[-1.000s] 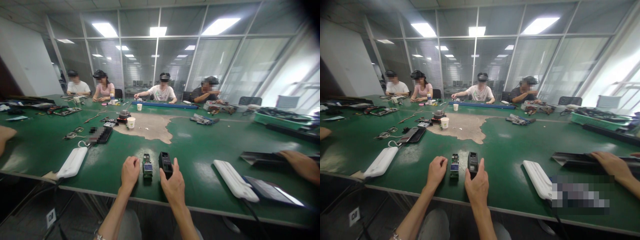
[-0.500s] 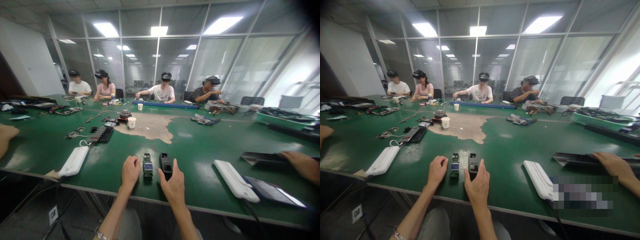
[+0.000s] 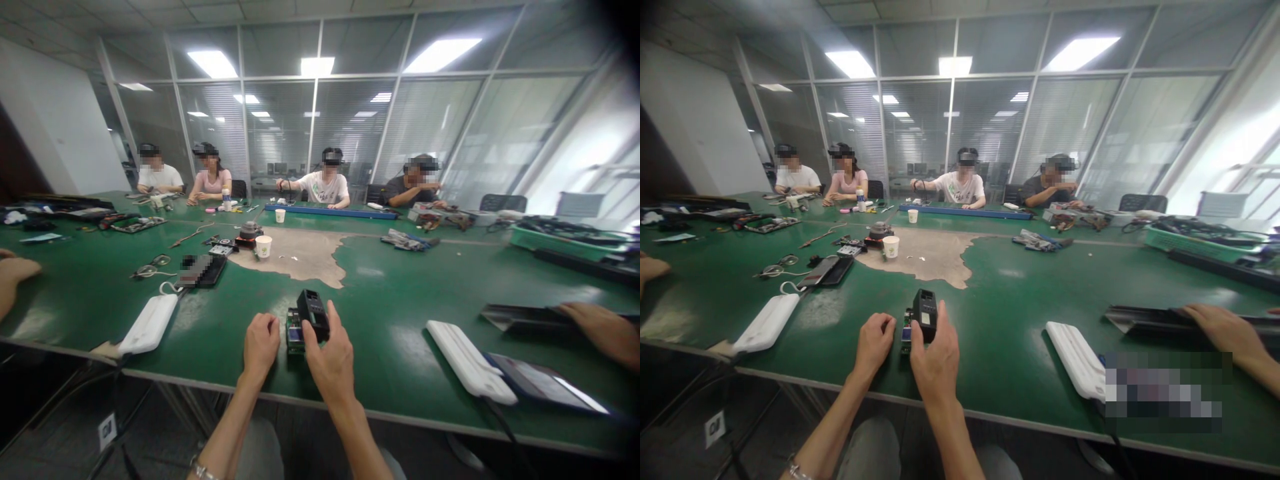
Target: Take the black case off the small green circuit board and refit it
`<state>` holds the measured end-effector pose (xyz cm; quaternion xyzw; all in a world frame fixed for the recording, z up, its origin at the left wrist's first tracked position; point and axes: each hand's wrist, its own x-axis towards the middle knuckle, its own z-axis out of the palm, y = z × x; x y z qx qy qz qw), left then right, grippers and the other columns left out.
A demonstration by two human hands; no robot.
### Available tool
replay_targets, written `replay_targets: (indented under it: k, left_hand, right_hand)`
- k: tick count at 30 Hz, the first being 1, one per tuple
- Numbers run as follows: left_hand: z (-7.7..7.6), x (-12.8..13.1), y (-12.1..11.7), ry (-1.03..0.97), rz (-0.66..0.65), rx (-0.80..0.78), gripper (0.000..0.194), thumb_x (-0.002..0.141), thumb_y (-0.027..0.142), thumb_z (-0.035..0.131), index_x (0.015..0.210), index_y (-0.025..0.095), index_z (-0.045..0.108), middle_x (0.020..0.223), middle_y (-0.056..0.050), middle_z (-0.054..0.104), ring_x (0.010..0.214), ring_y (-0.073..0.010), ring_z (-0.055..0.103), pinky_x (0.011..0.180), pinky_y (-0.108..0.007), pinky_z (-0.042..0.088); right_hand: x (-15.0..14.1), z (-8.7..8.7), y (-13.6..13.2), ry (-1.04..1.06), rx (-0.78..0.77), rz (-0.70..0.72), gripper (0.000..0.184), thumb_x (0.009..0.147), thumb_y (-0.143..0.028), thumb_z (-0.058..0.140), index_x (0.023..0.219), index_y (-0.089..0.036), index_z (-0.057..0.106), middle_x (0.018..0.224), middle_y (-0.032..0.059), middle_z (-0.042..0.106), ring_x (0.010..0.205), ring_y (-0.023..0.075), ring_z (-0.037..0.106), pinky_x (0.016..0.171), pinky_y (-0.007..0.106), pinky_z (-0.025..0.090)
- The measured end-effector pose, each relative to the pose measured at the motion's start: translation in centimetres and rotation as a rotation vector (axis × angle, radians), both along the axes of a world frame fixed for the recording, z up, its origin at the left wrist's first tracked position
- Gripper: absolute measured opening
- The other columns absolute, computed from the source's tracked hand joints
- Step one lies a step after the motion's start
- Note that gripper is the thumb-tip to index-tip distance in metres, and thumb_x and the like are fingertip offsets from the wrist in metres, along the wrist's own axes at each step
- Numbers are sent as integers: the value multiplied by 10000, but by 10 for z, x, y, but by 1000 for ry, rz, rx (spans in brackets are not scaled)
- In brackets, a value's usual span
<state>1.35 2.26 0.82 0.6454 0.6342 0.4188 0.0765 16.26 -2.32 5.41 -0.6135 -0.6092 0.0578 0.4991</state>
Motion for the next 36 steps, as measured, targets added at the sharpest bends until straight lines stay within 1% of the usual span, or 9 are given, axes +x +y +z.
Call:
replay_targets:
  k: [2, 5, 12, 16, 21, 23, 25, 30, 36]
  left_hand:
    - [0, 0, 0, -11, 5, -6, 241, 893, 262, 448, 735, 188, 615, 751, -23, 571, 742, -137, 538, 713, -240, 380]
    - [1, 0, -1, -19, 12, -20, 234, 888, 254, 452, 737, 187, 618, 753, -23, 573, 731, -134, 534, 693, -237, 375]
    - [2, -1, 0, -10, -9, -39, 239, 894, 254, 447, 753, 184, 627, 763, -26, 574, 738, -134, 535, 697, -241, 375]
    - [2, -1, 0, -23, -10, -19, 241, 901, 248, 437, 773, 184, 631, 776, -29, 580, 766, -140, 546, 730, -248, 389]
    - [1, -1, -1, -23, -4, -8, 247, 900, 255, 439, 763, 186, 631, 769, -30, 584, 764, -145, 552, 727, -251, 392]
    - [1, -2, 0, -26, 3, -9, 249, 901, 262, 440, 762, 188, 633, 767, -29, 586, 759, -145, 553, 722, -251, 391]
    - [1, -2, 0, -35, 10, -8, 256, 906, 274, 435, 769, 192, 635, 766, -29, 590, 755, -145, 556, 718, -251, 391]
    - [0, -2, 1, -63, 27, 11, 278, 922, 302, 411, 805, 195, 638, 777, -34, 602, 773, -151, 569, 731, -254, 399]
    - [1, -2, 1, -33, 13, -5, 288, 916, 288, 414, 738, 191, 620, 752, -32, 583, 743, -146, 544, 706, -252, 385]
  right_hand:
    - [-13, 5, 0, -39, -14, 20, 669, 891, -469, 463, 1424, -79, 361, 1276, 187, 564, 1089, 296, 558, 917, 419, 436]
    - [-27, 4, 0, -122, -53, 8, 662, 891, -427, 471, 1432, -68, 341, 1223, 192, 593, 1022, 300, 574, 873, 420, 447]
    - [-33, -15, 0, -271, -54, 24, 656, 883, -354, 488, 1446, -73, 304, 1281, 176, 563, 999, 287, 561, 865, 403, 445]
    - [-32, -30, -4, -290, -62, 15, 657, 877, -337, 497, 1448, -83, 297, 1258, 175, 577, 979, 287, 564, 850, 407, 453]
    - [-29, -42, -5, -260, -42, 66, 663, 876, -354, 505, 1442, -75, 302, 1287, 182, 553, 1022, 297, 554, 890, 430, 446]
    - [-27, -43, -3, -221, -25, 68, 682, 881, -378, 497, 1448, -66, 281, 1324, 192, 522, 1065, 303, 546, 909, 439, 440]
    - [-26, -44, -1, -193, -23, 64, 687, 890, -398, 480, 1452, -63, 270, 1302, 195, 537, 1066, 303, 553, 903, 441, 446]
    - [-30, -45, -2, -237, -42, 38, 620, 911, -413, 457, 1411, -64, 350, 1220, 194, 594, 992, 291, 585, 868, 428, 458]
    - [-36, -41, -7, -234, -49, -17, 607, 922, -442, 445, 1399, -72, 383, 1173, 198, 616, 975, 288, 590, 849, 412, 462]
